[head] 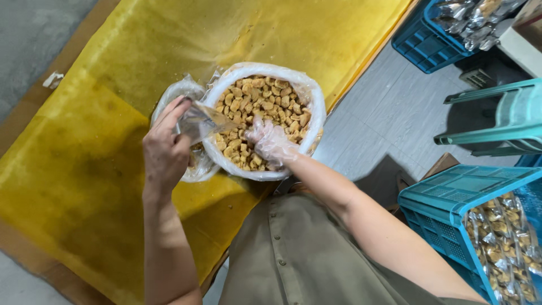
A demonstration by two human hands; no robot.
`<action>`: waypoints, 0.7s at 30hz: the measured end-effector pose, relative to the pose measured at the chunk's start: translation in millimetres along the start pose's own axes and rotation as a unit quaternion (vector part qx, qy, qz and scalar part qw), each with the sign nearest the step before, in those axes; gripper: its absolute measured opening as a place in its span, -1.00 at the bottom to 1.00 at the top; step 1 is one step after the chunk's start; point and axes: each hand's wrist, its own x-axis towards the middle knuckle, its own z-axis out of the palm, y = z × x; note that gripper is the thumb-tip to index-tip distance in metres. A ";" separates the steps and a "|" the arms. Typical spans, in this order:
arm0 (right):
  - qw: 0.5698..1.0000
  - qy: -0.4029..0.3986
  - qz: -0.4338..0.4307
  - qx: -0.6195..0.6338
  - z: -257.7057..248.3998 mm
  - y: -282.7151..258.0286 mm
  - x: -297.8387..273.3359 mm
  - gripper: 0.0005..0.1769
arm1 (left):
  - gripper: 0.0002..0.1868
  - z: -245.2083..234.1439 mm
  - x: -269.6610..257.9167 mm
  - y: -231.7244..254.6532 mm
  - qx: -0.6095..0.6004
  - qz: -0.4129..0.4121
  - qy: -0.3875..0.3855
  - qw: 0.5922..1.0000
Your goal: The person scoops snack pieces from a large bag into small clear pouches, weighs each pouch on a digital scale, and places the filled pouches into a blue crate. The person repeats this process multiple times throughout the clip.
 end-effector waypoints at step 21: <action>0.428 0.173 -0.186 0.868 -136.2 22.4 -22.4 -0.29 | -0.33 157.0 60.7 13.0 -0.216 -0.213 -0.127 0.944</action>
